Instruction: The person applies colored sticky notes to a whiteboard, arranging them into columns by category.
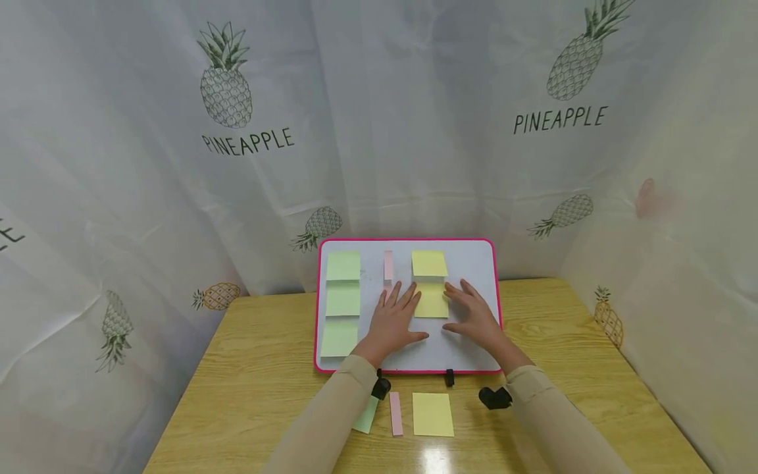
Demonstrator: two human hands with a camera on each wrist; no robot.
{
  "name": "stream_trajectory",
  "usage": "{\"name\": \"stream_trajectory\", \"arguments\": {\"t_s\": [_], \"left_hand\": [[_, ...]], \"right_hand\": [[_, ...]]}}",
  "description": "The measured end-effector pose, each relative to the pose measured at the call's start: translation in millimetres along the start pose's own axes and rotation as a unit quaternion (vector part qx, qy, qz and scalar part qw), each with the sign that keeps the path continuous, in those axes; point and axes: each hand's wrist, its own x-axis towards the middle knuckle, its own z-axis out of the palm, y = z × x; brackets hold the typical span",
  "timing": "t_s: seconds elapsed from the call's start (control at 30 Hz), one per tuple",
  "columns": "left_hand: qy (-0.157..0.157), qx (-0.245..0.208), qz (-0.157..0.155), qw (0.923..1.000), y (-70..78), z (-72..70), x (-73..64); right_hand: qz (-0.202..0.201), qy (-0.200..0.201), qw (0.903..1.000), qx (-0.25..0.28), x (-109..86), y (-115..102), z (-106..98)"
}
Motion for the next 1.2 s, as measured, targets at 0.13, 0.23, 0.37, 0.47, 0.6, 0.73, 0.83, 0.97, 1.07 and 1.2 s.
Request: {"name": "stream_trajectory", "arguments": {"t_s": [0.13,0.23,0.37,0.47,0.6,0.73,0.83,0.97,1.07,1.2], "left_hand": [[-0.005,-0.018,0.002,0.9998,0.9,-8.4,-2.2],[-0.004,-0.026,0.006,0.9996,2.5,-15.4,-5.6],[0.0,-0.027,0.017,0.9995,5.2,-21.2,-12.0],[0.006,-0.025,0.026,0.9994,6.8,-22.1,-16.9],[0.008,-0.027,0.032,0.9991,6.0,-16.5,-25.1],[0.009,-0.033,0.039,0.9986,4.7,-8.6,-36.1],[0.012,-0.03,0.048,0.9983,4.9,-4.0,-44.2],[0.013,-0.036,0.061,0.9974,5.8,0.8,-54.9],[0.011,-0.042,0.069,0.9967,7.2,5.7,-62.3],[0.015,-0.043,0.075,0.9961,11.1,13.1,-72.6]], "right_hand": [[0.008,0.001,0.9998,0.017,-1.3,-6,-4],[0.006,-0.003,0.9994,0.033,-4.4,-11,-8],[-0.011,-0.01,0.9983,0.057,-11.2,-19,-10],[-0.012,-0.016,0.9976,0.066,-17.7,-24,-10],[-0.009,-0.031,0.9967,0.075,-27.7,-28,-9],[-0.015,-0.041,0.9957,0.081,-37.7,-26,-7],[-0.018,-0.046,0.9954,0.083,-44.8,-24,-4],[-0.022,-0.052,0.9944,0.09,-53.7,-21,1],[-0.026,-0.05,0.9946,0.087,-60.4,-19,4],[-0.024,-0.046,0.996,0.072,-69.9,-16,11]]}}
